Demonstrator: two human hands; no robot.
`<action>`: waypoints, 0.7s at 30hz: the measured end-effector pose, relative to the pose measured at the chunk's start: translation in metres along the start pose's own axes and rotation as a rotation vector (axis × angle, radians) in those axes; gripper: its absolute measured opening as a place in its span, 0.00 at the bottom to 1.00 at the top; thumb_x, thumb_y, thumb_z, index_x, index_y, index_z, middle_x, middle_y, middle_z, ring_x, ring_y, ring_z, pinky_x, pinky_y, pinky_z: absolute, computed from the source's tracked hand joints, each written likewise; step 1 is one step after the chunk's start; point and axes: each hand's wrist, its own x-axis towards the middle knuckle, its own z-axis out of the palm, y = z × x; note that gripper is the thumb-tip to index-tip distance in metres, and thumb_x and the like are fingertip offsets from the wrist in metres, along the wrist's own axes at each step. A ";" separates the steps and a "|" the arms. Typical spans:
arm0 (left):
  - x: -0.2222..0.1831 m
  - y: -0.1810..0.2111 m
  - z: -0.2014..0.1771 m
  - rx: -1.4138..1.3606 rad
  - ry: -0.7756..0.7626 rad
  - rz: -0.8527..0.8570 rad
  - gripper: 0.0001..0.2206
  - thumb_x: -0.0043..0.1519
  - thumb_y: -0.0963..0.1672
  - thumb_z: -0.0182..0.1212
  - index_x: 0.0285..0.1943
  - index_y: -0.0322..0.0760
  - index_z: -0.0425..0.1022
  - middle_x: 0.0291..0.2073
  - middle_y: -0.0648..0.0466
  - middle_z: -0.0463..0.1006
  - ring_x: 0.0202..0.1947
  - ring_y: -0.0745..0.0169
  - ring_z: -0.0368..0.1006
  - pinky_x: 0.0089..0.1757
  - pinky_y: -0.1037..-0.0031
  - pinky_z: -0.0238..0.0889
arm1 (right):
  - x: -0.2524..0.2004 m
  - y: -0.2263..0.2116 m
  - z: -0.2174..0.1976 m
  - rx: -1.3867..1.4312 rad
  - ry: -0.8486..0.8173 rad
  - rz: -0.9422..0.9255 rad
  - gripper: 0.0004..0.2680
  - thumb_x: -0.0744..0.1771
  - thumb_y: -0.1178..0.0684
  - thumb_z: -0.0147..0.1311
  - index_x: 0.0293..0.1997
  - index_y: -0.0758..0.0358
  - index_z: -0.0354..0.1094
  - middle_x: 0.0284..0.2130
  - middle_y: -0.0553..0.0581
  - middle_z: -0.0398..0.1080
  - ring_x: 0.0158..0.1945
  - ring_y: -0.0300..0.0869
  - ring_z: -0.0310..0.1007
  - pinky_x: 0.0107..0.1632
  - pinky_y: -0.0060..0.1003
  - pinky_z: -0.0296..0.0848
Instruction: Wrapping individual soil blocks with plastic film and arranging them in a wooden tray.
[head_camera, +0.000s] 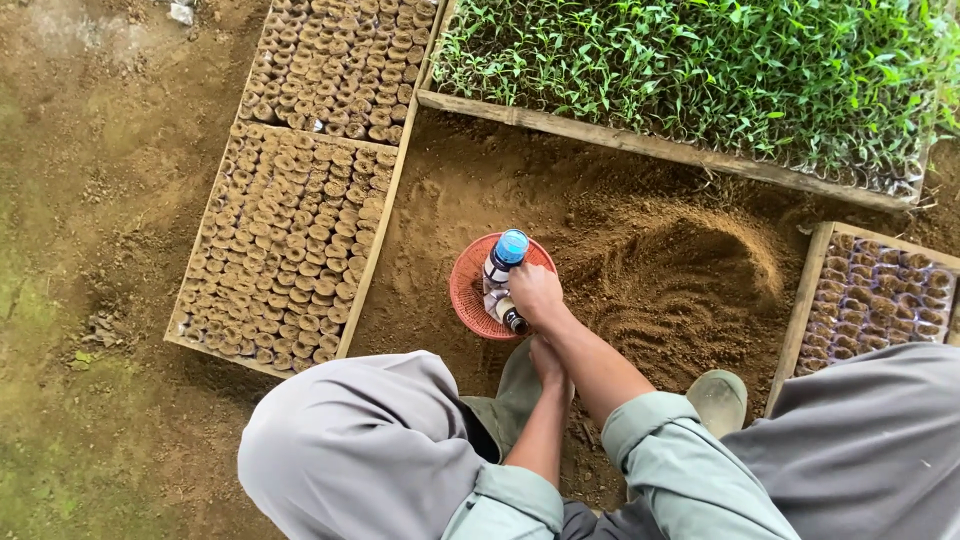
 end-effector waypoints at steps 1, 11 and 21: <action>-0.001 0.004 0.001 0.016 -0.009 -0.007 0.11 0.65 0.43 0.53 0.49 0.37 0.80 0.42 0.45 0.83 0.49 0.49 0.76 0.44 0.58 0.71 | -0.003 -0.003 -0.010 0.042 -0.056 0.035 0.07 0.64 0.60 0.51 0.36 0.71 0.77 0.34 0.68 0.79 0.41 0.63 0.81 0.43 0.56 0.80; 0.002 -0.003 0.014 -0.172 -0.010 -0.084 0.10 0.59 0.38 0.56 0.47 0.27 0.77 0.27 0.43 0.83 0.22 0.58 0.81 0.22 0.74 0.78 | -0.030 0.055 -0.029 0.322 -0.070 -0.057 0.12 0.57 0.66 0.57 0.41 0.67 0.80 0.37 0.73 0.79 0.51 0.67 0.76 0.52 0.59 0.76; -0.006 0.036 0.025 -0.608 -0.178 -0.177 0.19 0.67 0.54 0.50 0.41 0.36 0.74 0.24 0.51 0.77 0.21 0.63 0.74 0.26 0.75 0.73 | -0.104 0.118 -0.057 1.319 0.036 0.211 0.05 0.67 0.60 0.50 0.36 0.68 0.73 0.26 0.58 0.74 0.20 0.34 0.68 0.18 0.20 0.61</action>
